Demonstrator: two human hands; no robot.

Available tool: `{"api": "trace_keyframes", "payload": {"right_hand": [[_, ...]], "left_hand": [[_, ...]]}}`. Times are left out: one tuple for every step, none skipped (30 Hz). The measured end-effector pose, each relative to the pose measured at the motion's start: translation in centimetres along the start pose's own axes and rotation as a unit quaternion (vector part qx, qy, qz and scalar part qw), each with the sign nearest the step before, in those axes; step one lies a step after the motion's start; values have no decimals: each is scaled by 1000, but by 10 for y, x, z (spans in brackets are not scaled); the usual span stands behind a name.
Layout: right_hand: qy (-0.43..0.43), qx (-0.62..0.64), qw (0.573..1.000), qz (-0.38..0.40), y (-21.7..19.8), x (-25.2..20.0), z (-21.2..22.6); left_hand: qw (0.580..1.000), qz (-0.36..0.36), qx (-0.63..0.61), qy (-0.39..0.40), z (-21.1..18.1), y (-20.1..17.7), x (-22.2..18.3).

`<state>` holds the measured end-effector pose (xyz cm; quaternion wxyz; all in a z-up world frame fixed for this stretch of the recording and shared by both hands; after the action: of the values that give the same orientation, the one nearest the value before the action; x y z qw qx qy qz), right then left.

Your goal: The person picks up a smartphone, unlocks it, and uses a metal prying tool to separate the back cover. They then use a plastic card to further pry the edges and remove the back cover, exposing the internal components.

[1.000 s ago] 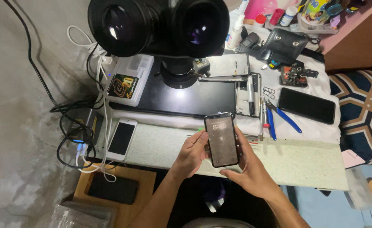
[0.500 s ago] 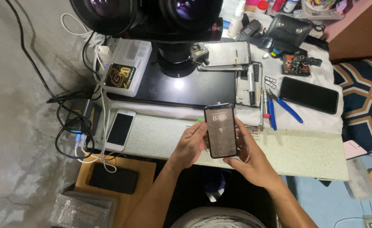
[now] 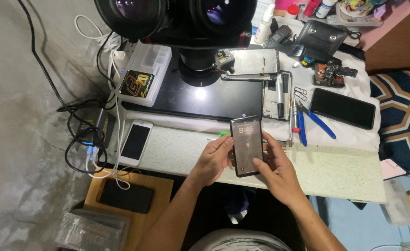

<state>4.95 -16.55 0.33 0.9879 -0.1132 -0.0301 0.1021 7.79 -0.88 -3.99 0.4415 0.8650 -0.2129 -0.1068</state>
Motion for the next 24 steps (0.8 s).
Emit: {"api": "trace_keyframes", "payload": {"right_hand": [[4,5,1000,0,0,1,-1],[7,9,1000,0,-1,1,-1],[17,24,1000,3,-1,2,-2],[27,38,999,7,0,2,-3],[37,53,998,10,0,2,-4],[42,60,997,8,0,2,-5],[47,67,997,5,-1,2,-6],[52,75,996,4,-1,2,-8],[57,81,995,3,-1,1,-9],[61,87,994,3,-1,1,-9],[64,94,994,3,-1,1,-10],[68,96,993,0,-1,1,-10],[71,98,993,-2,-1,1,-10],[75,101,992,-5,0,2,-10],[63,91,994,-14,0,2,-8],[52,82,995,-24,2,2,-5],[40,72,996,-33,4,3,-2],[41,38,997,-44,6,3,1],[42,5,998,-54,7,3,4],[43,-29,997,-64,9,3,7],[42,-68,994,-73,11,3,11],[41,-108,990,-82,12,3,15],[40,-147,984,-92,11,3,19],[44,-138,986,-84,11,4,21]], "left_hand": [[1000,-2,10,-3,0,0,0],[1000,-4,19,-7,-1,1,0],[1000,-6,29,-10,-1,1,1],[1000,-7,27,-9,-2,1,1],[1000,-8,25,-9,-3,2,1],[1000,-10,23,-8,-3,2,1],[1000,-14,21,-11,-3,3,1],[1000,-19,19,-13,-3,2,1],[999,-23,17,-15,-3,2,2],[1000,-23,15,-13,-4,3,1],[1000,-23,14,-12,-4,3,1],[1000,-23,12,-10,-4,3,1],[1000,-20,11,-6,-4,4,1],[1000,-18,10,-2,-4,4,1],[1000,-16,8,1,-4,5,1],[1000,-22,12,0,-4,4,1],[999,-29,15,-2,-3,4,1],[999,-36,19,-4,-2,4,1],[999,-39,34,-3,-2,4,1],[998,-42,49,-1,-2,4,0],[997,-45,65,0,-1,3,-1],[997,-46,62,3,-1,3,-1],[997,-46,59,6,-1,2,0],[997,-48,57,9,-1,1,0]]}}
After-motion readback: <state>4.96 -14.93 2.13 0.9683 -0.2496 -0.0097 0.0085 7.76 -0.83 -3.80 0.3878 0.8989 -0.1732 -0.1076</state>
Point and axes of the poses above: each hand's wrist, its own x-axis towards the middle knuckle, its own y-axis out of the palm, z = x × y, the point moved 6 cm from there along x, towards the middle knuckle, and after that the axes turned 12 degrees about -x, right-handed, at the moved point
